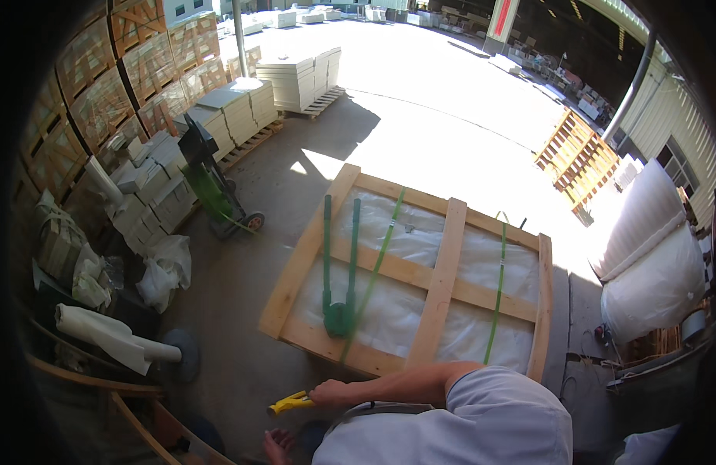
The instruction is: The person secures a wooden crate with green straps using a manual tensioner and a hammer. They wrap straps around the crate, tighten them with the tensioner, and hammer nails to hold the straps in place.
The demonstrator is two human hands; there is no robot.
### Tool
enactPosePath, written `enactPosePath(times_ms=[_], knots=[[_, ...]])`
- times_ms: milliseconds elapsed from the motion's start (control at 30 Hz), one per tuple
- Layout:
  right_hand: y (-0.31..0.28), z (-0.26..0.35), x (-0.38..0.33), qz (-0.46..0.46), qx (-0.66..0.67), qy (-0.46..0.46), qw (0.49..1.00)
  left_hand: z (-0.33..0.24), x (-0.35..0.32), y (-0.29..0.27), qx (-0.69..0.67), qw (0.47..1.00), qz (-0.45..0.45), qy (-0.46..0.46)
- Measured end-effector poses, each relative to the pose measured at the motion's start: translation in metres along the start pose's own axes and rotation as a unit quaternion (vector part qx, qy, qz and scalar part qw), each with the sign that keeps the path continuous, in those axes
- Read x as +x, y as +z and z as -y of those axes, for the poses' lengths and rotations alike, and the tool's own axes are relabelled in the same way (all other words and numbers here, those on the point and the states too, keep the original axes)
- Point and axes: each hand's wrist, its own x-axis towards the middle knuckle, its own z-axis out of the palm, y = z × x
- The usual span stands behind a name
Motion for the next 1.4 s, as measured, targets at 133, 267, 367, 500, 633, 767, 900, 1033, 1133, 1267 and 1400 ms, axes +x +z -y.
enactPosePath(times_ms=[133, 267, 367, 500, 633, 767, 900, 1033, 1133, 1267, 1400], knots=[[-0.007, 0.001, 0.038, -0.021, -0.041, -0.047, 0.998, -0.099, 0.029, 0.05, -0.032, 0.984, 0.137, -0.11], [-0.014, -0.003, 0.082, -0.059, -0.051, -0.027, 0.997, -0.146, 0.111, 0.059, 0.094, 0.918, 0.309, -0.23], [-0.022, 0.007, 0.132, -0.077, -0.038, 0.005, 0.996, -0.174, 0.165, 0.064, 0.225, 0.893, 0.28, -0.272], [-0.059, 0.023, 0.187, -0.024, 0.025, 0.082, 0.996, -0.228, 0.222, 0.076, 0.279, 0.876, 0.306, -0.247], [-0.083, 0.021, 0.189, 0.018, 0.159, 0.199, 0.967, -0.263, 0.265, 0.064, 0.296, 0.887, 0.288, -0.207], [-0.062, 0.007, 0.181, 0.095, 0.241, 0.305, 0.916, -0.27, 0.308, 0.074, 0.358, 0.878, 0.272, -0.164], [-0.032, 0.002, 0.188, 0.05, 0.279, 0.355, 0.891, -0.255, 0.341, 0.102, 0.39, 0.869, 0.269, -0.143], [-0.026, -0.004, 0.193, -0.004, 0.318, 0.362, 0.876, -0.242, 0.374, 0.131, 0.422, 0.843, 0.31, -0.122], [-0.023, -0.015, 0.199, 0.006, 0.342, 0.392, 0.854, -0.231, 0.394, 0.153, 0.46, 0.829, 0.306, -0.092], [-0.006, -0.026, 0.213, -0.043, 0.307, 0.403, 0.861, -0.217, 0.418, 0.178, 0.516, 0.805, 0.289, -0.039], [0.006, -0.028, 0.223, -0.079, 0.29, 0.433, 0.85, -0.205, 0.433, 0.199, 0.578, 0.769, 0.274, -0.019]])
